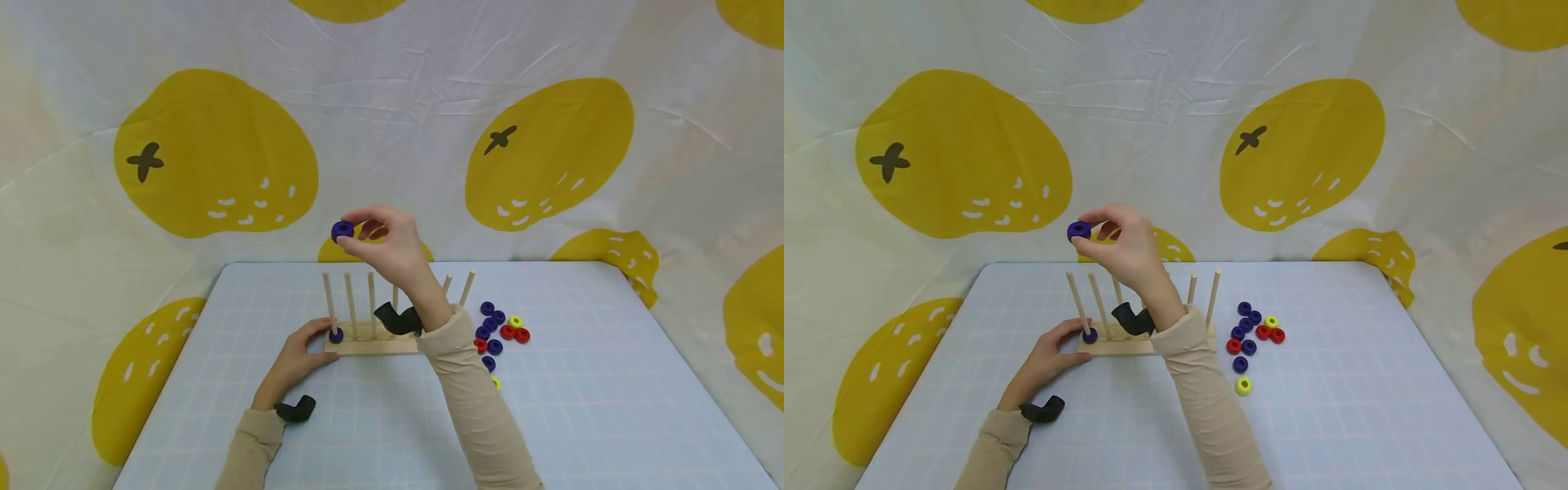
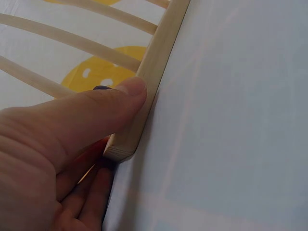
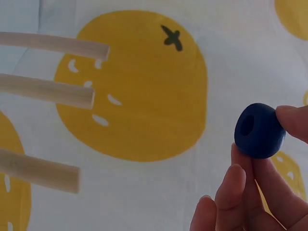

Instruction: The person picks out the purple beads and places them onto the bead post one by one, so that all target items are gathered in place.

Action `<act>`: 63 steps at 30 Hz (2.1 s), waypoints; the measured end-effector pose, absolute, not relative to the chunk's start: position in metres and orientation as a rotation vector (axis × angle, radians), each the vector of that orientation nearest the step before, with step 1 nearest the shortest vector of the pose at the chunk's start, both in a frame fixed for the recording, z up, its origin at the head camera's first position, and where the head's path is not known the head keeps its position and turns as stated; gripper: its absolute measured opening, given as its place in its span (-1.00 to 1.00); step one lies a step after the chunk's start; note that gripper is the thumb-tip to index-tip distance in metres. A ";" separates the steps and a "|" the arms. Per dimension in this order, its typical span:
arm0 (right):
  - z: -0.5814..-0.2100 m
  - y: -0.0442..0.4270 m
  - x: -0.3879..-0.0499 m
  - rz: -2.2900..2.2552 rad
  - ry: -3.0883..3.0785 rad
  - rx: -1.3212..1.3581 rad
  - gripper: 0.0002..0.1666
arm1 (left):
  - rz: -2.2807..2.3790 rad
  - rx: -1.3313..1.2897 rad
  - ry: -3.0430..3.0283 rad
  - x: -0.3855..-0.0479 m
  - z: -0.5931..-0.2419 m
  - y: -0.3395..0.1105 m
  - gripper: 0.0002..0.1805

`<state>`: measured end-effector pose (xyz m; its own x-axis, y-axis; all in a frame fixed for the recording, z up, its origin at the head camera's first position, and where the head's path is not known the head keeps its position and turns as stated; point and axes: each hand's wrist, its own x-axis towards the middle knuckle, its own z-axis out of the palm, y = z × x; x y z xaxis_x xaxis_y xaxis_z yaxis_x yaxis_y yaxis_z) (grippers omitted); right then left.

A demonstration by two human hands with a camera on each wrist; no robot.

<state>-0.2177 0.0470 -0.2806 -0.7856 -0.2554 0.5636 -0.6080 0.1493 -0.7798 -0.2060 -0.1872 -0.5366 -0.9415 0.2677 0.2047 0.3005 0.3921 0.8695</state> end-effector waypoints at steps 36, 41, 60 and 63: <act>-0.325 0.015 -0.230 1.699 -2.312 0.842 -0.73 | -1.604 -0.532 -2.614 -0.207 -0.534 -0.186 -0.29; -0.325 0.016 -0.229 1.692 -2.334 0.833 -0.73 | -1.617 -0.525 -2.600 -0.208 -0.536 -0.187 -0.30; -0.328 0.021 -0.229 1.568 -2.473 0.856 -0.69 | -1.622 -0.493 -2.638 -0.188 -0.495 -0.174 -0.36; -0.328 0.021 -0.229 1.543 -2.488 0.867 -0.69 | -1.622 -0.508 -2.637 -0.188 -0.494 -0.175 -0.36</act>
